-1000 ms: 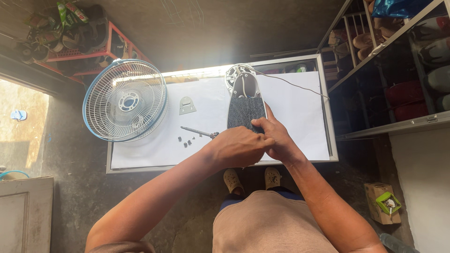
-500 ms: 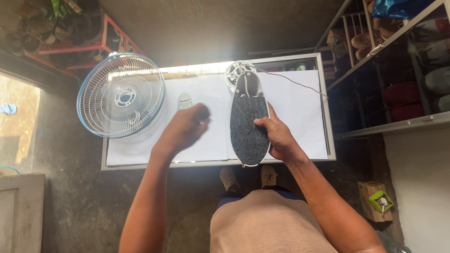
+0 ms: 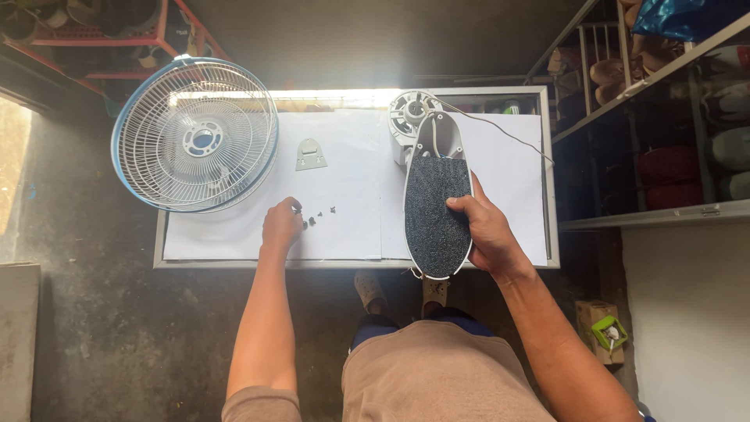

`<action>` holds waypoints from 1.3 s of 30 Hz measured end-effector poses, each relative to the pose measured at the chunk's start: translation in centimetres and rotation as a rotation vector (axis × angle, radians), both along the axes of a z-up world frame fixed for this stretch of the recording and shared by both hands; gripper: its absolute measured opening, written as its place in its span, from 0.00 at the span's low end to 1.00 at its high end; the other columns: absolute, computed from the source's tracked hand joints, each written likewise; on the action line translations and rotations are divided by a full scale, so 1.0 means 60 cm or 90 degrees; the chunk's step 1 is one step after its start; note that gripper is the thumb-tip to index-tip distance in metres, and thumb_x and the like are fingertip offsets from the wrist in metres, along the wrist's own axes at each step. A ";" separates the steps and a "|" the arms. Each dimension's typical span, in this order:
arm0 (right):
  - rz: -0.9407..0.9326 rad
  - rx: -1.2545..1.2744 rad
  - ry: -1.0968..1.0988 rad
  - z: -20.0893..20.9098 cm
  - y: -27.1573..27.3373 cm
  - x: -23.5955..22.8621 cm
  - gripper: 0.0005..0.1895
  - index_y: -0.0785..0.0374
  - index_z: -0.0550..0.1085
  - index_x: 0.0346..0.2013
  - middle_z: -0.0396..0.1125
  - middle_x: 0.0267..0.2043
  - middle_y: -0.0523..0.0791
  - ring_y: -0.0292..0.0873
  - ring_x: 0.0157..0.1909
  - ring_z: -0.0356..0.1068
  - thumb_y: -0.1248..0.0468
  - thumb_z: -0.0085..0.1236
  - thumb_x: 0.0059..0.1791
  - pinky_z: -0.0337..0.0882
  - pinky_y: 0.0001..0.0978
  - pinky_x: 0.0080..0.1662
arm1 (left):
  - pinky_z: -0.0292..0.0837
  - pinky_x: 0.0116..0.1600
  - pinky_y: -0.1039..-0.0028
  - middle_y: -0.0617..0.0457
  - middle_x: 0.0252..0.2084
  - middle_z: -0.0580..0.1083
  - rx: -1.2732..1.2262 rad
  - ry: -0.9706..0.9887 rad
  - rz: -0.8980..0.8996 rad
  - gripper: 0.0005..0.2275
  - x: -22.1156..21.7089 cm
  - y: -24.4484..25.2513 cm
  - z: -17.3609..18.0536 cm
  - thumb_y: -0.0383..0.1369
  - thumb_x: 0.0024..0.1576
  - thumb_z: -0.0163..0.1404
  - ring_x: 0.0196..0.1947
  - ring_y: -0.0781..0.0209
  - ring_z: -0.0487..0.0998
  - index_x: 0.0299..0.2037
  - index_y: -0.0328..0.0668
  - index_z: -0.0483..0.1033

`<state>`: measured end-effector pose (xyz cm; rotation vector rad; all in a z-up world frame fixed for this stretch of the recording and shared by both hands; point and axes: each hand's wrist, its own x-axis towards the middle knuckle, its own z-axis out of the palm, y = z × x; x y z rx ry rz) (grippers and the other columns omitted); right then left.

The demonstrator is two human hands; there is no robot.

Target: The person uses a screwdriver to remove screws from the base of a white electric fan, detaches the base cover, and exposes the internal wiring and components. The fan head and grille remain on the table while the base is opened.

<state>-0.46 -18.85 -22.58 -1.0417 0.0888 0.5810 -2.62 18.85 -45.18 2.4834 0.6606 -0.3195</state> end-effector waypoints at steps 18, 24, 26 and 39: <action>0.013 -0.029 -0.013 0.012 0.007 -0.005 0.36 0.62 0.48 0.74 0.66 0.55 0.53 0.43 0.51 0.73 0.68 0.37 0.50 0.80 0.37 0.49 | 0.77 0.37 0.65 0.45 0.29 0.79 -0.263 -0.256 -0.286 0.11 0.037 -0.189 0.392 0.35 0.59 0.54 0.32 0.54 0.84 0.48 0.40 0.77; 0.012 0.016 -0.022 -0.001 0.001 -0.006 0.36 0.63 0.46 0.75 0.65 0.53 0.53 0.41 0.49 0.74 0.69 0.37 0.52 0.80 0.35 0.49 | 0.75 0.41 0.58 0.40 0.29 0.80 -0.157 -0.125 -0.438 0.14 0.084 -0.296 0.507 0.39 0.59 0.55 0.33 0.44 0.83 0.53 0.44 0.75; 0.011 0.043 -0.040 -0.007 -0.003 -0.006 0.36 0.64 0.46 0.77 0.65 0.51 0.53 0.41 0.47 0.73 0.70 0.38 0.53 0.80 0.35 0.48 | 0.75 0.42 0.56 0.40 0.32 0.80 -0.082 -0.112 -0.468 0.13 0.099 -0.315 0.511 0.38 0.58 0.55 0.36 0.42 0.82 0.50 0.42 0.75; 0.013 0.080 -0.014 -0.015 -0.007 -0.004 0.34 0.62 0.45 0.76 0.66 0.50 0.50 0.39 0.47 0.74 0.68 0.37 0.54 0.81 0.34 0.48 | 0.76 0.44 0.62 0.44 0.34 0.81 -0.084 -0.016 -0.407 0.11 0.147 -0.319 0.481 0.38 0.53 0.60 0.37 0.50 0.83 0.40 0.40 0.82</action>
